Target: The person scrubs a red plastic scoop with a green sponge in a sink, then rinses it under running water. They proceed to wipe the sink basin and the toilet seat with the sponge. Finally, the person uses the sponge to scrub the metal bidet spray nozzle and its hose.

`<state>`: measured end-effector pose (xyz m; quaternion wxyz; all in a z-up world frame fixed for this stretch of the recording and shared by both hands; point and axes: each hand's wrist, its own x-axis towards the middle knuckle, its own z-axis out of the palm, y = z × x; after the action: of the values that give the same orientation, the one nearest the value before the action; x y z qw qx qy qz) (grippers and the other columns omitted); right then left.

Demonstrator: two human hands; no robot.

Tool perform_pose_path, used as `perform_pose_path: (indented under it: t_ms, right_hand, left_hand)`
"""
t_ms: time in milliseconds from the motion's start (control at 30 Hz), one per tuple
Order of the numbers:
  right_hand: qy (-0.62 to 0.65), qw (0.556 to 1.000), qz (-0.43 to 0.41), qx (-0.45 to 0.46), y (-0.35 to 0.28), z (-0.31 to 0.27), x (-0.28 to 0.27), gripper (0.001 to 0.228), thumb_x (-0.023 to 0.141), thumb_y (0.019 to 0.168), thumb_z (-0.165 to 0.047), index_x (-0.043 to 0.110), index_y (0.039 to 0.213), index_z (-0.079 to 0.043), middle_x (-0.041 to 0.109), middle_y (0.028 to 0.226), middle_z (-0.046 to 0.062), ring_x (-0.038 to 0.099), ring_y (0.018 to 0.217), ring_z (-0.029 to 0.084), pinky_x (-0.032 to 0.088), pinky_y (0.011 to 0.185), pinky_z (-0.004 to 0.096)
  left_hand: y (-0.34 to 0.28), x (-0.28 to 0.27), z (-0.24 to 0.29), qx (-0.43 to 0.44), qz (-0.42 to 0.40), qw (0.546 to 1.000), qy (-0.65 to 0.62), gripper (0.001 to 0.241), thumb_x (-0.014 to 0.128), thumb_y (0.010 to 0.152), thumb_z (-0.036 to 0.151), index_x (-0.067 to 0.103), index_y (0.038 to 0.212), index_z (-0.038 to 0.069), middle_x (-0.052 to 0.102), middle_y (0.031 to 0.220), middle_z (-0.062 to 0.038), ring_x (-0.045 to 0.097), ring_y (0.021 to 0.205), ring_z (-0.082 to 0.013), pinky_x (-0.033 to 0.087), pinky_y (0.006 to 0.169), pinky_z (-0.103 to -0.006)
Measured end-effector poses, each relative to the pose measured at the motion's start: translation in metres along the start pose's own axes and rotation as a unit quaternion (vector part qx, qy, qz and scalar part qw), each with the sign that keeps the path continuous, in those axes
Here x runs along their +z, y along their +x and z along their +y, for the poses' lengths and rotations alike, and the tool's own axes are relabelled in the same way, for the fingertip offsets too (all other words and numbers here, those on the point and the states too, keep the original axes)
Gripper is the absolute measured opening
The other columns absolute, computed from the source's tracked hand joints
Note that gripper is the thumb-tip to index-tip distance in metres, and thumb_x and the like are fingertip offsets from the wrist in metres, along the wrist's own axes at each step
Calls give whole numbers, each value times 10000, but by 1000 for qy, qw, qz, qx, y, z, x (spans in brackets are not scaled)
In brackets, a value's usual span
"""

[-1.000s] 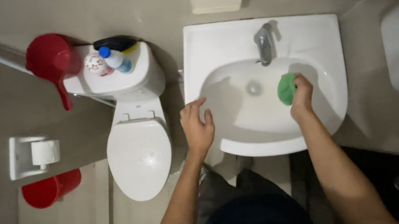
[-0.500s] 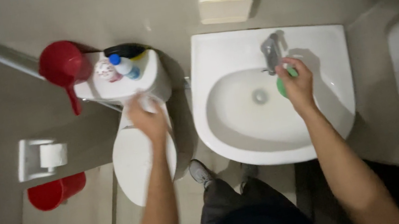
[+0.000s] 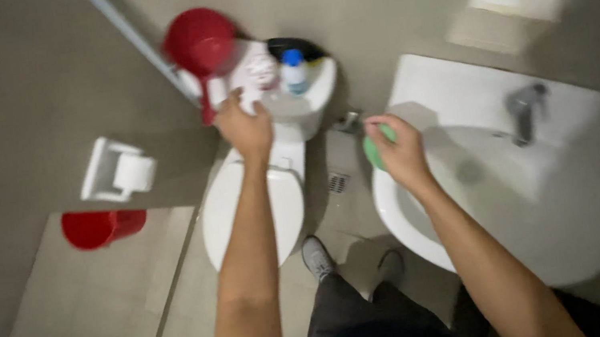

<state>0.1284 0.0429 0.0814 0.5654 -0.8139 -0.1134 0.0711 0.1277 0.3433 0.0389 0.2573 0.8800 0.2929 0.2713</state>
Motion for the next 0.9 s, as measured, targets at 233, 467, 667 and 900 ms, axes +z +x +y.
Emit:
perform_pose_path:
  t_ms: [233,467,667,900]
  right_hand:
    - [26,996,-70,-54,50,-47,141,185,675,1017,-186,714,1141,-54,763,1047,118,697,989,186,533,915,329]
    - [-14,997,-51,-61,78,-34,211,317,628,975,-78,638,1291,-82,698,1234,155,658,1133,257,496,961,357]
    - [-21,998,-46,-29,76,-46,203,306,611,974,-61,653,1275,-93,704,1227,132,655,1151,238,480,1000,347]
    - [24,993,-43,-105,71,-1,130,229,631,1022,-92,663,1247,-66,716,1238,108,645,1188,238,478,1046,364]
  left_hand:
    - [36,-28,-38,-2,40,999,32,559,725,822,164,598,1351,35,593,1333,-241,481,1308,-435,349,1106,-525]
    - [74,-17,-74,-98,-141,985,-12,809,768,827,266,390,1475,-37,581,1312,-289,579,1193,-452,474,994,-504]
    - [79,43,-107,-137,-150,977,-66,636,678,874,150,453,1448,-6,674,1206,-272,657,1118,-446,512,967,-514]
    - [41,-31,-44,-110,-33,975,-190,430,564,942,55,512,1369,33,656,1249,-253,633,1139,-417,474,964,-484]
